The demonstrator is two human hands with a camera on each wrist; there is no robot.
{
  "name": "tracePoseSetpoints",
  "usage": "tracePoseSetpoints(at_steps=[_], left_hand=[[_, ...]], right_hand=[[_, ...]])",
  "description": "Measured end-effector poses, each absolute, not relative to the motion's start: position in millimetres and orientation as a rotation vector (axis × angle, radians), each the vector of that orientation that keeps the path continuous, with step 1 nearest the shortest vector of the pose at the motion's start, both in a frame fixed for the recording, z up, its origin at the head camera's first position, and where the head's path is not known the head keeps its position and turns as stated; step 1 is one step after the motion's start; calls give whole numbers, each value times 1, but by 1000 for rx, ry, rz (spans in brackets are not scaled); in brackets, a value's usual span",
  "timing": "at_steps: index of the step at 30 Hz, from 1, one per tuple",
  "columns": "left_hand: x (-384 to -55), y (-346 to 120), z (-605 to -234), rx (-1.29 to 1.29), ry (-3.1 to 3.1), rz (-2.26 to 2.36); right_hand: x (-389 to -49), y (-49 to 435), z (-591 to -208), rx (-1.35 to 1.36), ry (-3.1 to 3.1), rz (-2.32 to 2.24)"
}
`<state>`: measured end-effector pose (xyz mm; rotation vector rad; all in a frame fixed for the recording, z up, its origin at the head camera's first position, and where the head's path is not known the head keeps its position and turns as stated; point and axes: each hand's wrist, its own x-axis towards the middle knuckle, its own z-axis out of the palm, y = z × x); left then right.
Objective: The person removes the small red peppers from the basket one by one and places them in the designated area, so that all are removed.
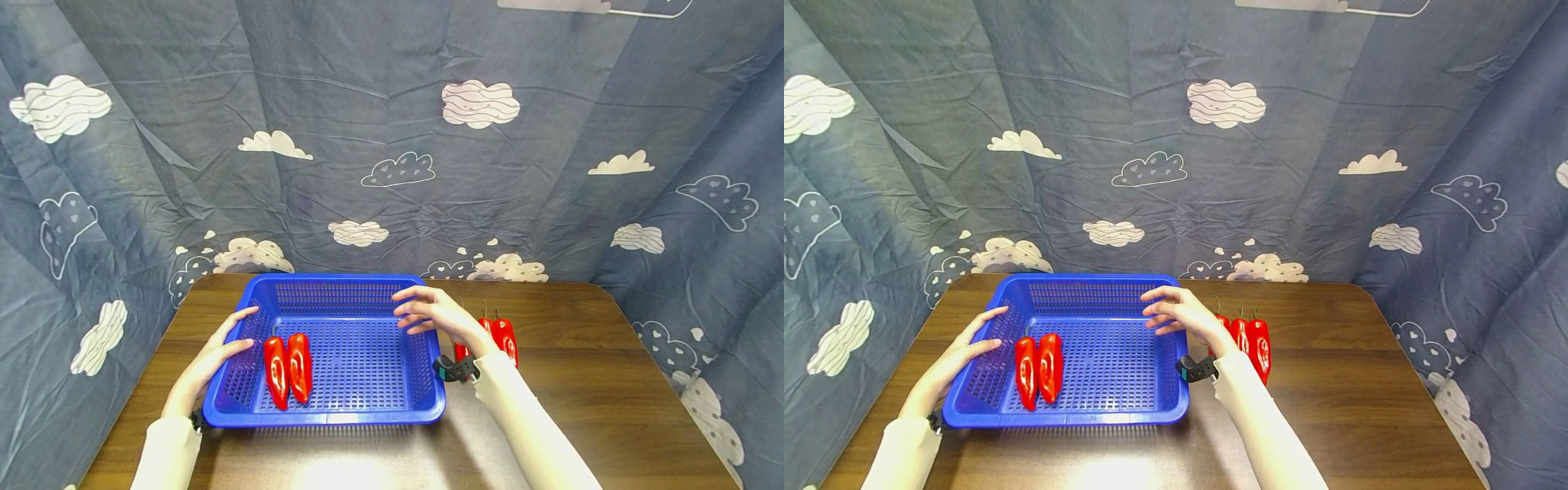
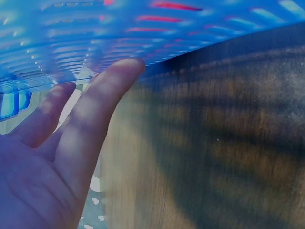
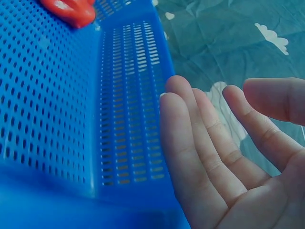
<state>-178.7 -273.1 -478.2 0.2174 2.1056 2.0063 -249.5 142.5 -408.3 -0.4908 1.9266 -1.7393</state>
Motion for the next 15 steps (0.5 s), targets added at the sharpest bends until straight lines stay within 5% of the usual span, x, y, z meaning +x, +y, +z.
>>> tracePoseSetpoints(at_steps=[15], left_hand=[[-178, -272, -477, 201, 2077, 2023]], right_hand=[[-250, 115, -413, -503, 1897, -1715]])
